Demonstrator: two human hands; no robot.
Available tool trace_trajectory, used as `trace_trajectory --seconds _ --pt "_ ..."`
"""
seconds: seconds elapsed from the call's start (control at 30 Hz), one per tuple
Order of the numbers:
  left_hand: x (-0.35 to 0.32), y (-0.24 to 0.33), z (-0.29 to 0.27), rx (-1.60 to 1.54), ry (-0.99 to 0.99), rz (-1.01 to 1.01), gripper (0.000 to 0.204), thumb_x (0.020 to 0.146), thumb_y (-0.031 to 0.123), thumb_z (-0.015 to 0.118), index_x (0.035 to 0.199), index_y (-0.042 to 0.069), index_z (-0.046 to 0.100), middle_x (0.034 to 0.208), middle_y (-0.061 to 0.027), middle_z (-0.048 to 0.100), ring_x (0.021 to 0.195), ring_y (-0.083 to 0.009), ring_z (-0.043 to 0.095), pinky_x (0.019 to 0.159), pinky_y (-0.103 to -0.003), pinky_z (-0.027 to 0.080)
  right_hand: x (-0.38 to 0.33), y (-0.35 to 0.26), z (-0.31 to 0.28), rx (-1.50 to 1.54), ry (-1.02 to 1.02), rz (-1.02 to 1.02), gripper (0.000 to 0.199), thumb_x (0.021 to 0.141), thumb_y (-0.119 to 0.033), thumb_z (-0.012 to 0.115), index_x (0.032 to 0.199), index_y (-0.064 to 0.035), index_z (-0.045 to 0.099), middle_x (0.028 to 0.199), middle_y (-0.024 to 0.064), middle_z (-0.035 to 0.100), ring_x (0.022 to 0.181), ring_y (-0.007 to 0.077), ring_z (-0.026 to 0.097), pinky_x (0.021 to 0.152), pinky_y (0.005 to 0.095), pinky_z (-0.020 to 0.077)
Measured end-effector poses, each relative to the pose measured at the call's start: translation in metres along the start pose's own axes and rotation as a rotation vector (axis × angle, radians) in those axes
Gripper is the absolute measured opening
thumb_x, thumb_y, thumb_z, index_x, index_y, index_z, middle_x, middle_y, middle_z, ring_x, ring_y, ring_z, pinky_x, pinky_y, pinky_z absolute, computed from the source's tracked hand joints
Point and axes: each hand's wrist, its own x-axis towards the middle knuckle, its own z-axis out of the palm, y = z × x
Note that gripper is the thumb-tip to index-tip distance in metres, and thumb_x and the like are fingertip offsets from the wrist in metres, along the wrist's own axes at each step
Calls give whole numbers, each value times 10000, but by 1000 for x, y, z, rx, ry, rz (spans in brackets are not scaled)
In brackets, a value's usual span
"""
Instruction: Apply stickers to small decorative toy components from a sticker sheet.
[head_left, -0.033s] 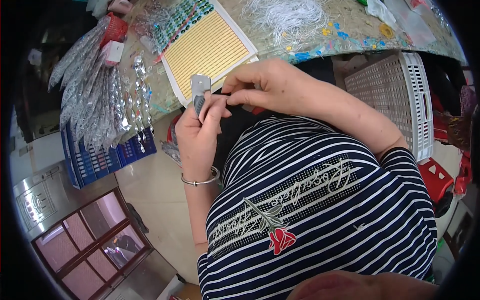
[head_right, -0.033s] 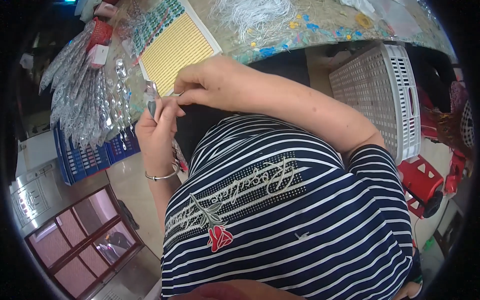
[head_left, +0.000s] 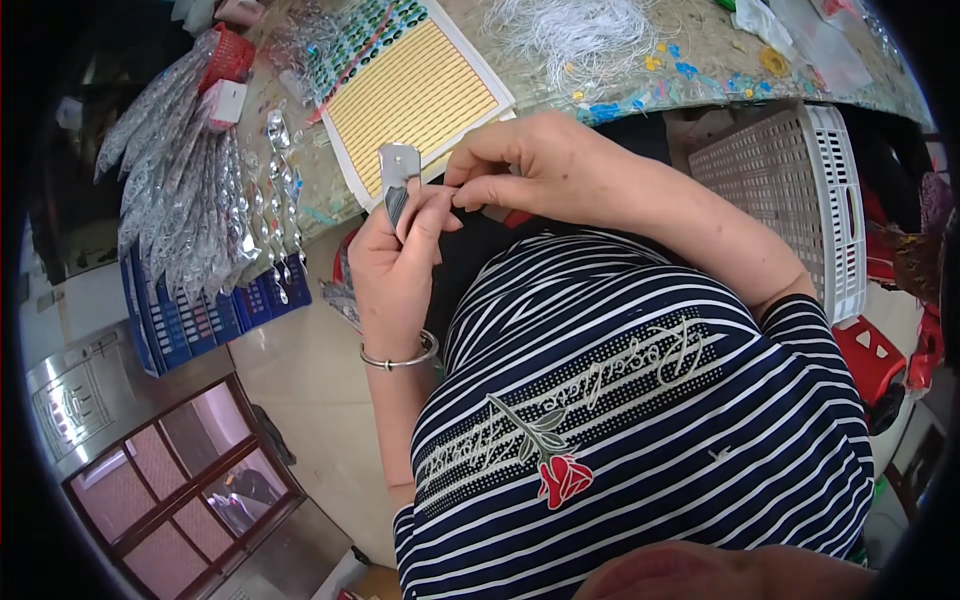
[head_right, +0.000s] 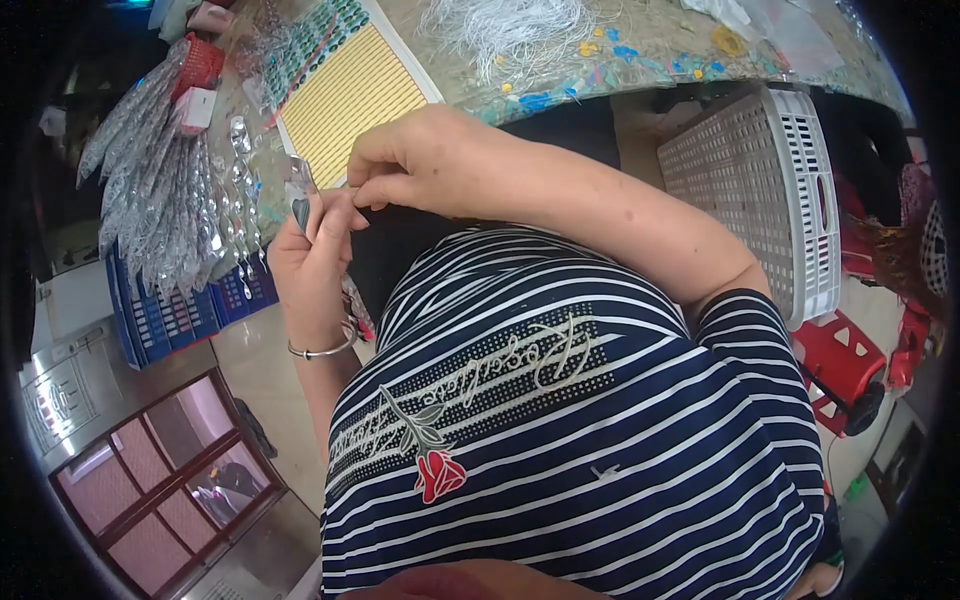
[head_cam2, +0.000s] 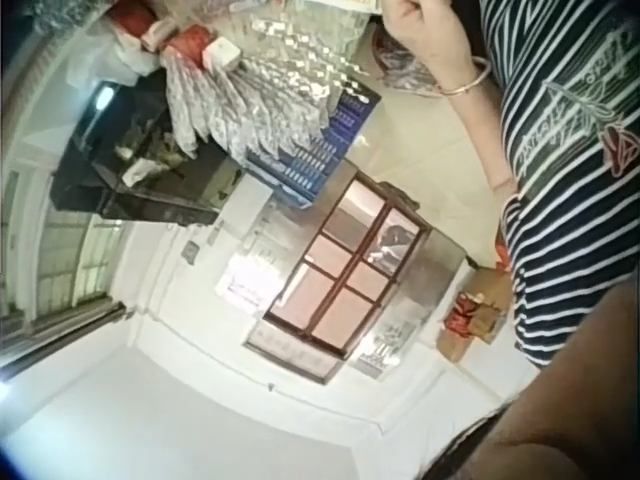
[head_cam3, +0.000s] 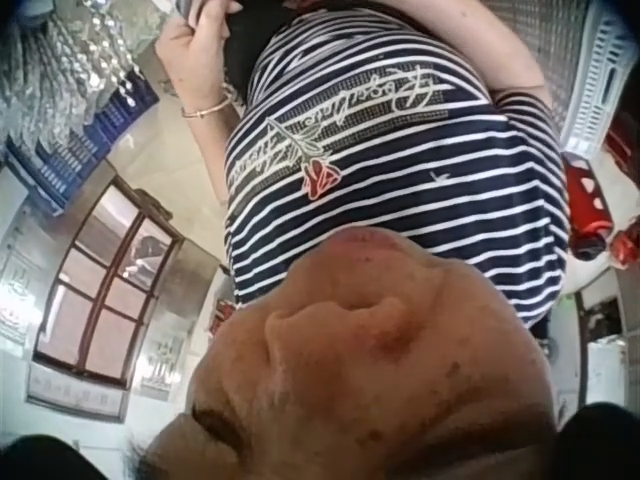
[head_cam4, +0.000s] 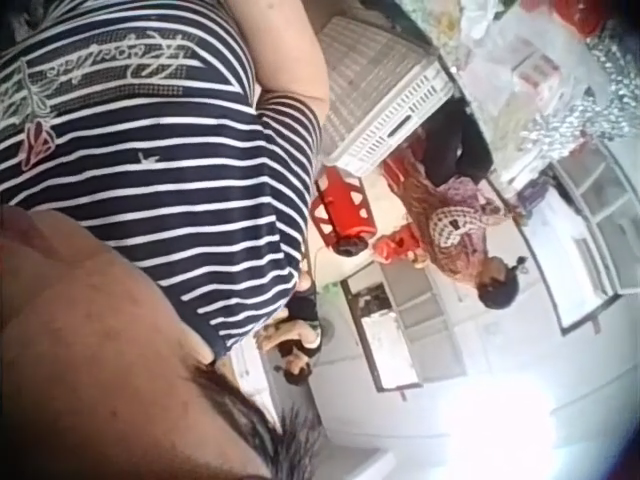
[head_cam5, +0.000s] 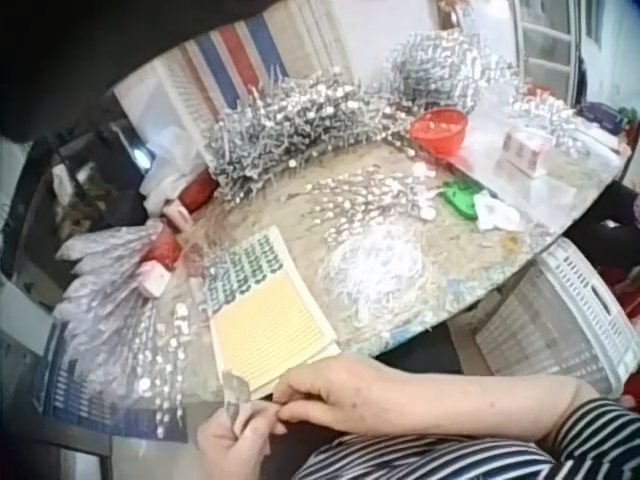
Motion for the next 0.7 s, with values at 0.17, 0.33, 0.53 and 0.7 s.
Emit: trace_trajectory --seconds 0.17,0.33,0.53,0.7 --pt "14 2 -1 -13 -7 -32 160 881 143 621 945 5 671 729 -12 629 556 -19 432 500 -170 332 12 10 -6 -13 36 -60 142 857 -91 624 950 16 637 760 59 669 701 91 638 640 224 532" --pt "33 -4 -5 -28 -64 -18 159 877 137 624 943 1 672 727 -16 631 536 -19 431 490 -171 333 23 16 -16 -105 89 -94 129 864 -91 615 921 22 644 757 61 664 701 101 645 646 227 530" --pt "50 -18 -6 -115 -70 -117 163 884 147 619 957 12 673 740 -15 632 536 -18 432 491 -167 336 37 23 -33 -306 192 -219 107 860 -110 617 847 -4 610 935 58 636 919 133 580 829 289 456" --pt "62 -36 -9 -224 -120 -71 358 955 198 503 1257 7 489 841 -31 609 573 -18 396 501 -150 299 45 26 -42 -88 307 -83 94 900 -106 561 922 -14 570 1054 59 594 926 119 560 852 287 441"
